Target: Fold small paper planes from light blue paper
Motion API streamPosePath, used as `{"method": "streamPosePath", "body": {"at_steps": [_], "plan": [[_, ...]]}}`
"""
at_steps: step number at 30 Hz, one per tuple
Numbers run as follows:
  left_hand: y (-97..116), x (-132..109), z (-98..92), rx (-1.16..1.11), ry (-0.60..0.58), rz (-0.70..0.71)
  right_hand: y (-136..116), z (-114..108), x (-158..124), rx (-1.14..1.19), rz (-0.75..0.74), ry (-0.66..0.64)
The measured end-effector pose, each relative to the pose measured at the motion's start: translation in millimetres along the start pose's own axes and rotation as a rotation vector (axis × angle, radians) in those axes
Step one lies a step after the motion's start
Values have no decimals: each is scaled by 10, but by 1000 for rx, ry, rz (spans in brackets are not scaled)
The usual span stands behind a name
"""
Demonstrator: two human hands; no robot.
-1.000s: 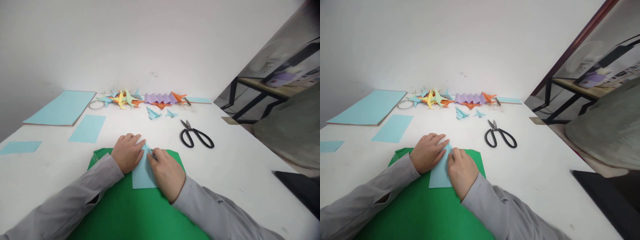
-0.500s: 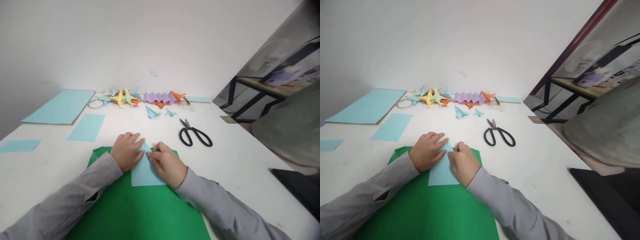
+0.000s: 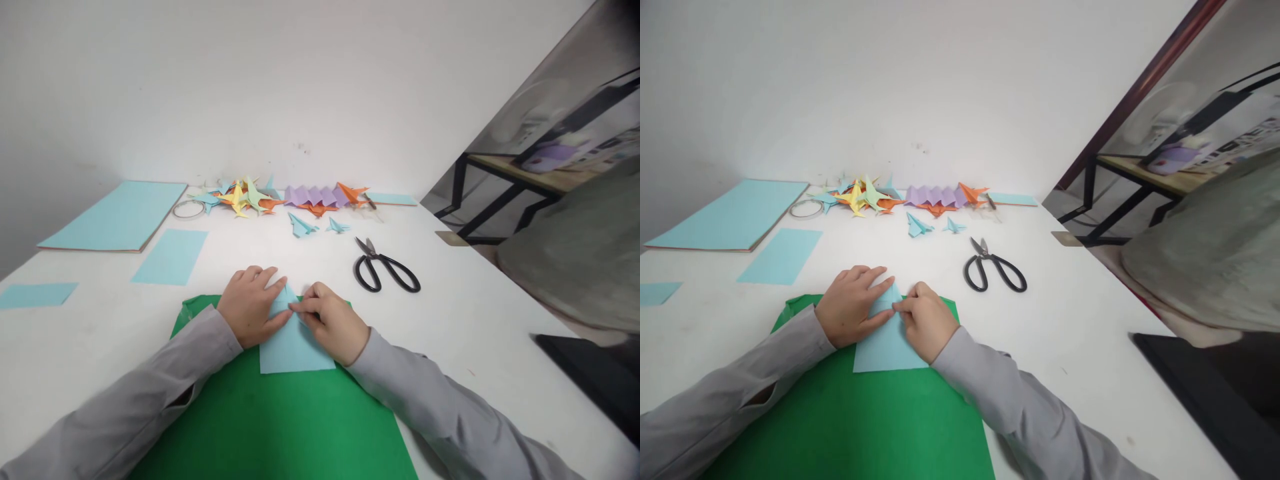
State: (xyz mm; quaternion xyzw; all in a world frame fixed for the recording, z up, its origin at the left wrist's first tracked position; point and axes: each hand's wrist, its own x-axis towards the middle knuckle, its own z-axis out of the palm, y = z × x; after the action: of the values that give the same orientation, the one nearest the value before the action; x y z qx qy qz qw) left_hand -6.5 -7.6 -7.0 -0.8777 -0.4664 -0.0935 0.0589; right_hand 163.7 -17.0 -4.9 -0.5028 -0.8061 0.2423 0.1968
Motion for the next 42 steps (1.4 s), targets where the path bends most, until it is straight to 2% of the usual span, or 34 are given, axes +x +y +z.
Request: {"method": "streamPosePath", "body": {"at_steps": [5, 8, 11, 33, 42], "plan": [[14, 1, -5, 6, -5, -12, 10, 29, -18, -43, -25, 46], [16, 1, -5, 7, -5, -11, 5, 39, -30, -124, -94, 95], [15, 1, -7, 3, -2, -7, -9, 29, -32, -187, -151, 88], [-2, 5, 2, -11, 14, 7, -69, -5, -49, -261, -123, 40], [-4, 18, -5, 0, -3, 12, -42, 18, -47, -268, -175, 64]]}}
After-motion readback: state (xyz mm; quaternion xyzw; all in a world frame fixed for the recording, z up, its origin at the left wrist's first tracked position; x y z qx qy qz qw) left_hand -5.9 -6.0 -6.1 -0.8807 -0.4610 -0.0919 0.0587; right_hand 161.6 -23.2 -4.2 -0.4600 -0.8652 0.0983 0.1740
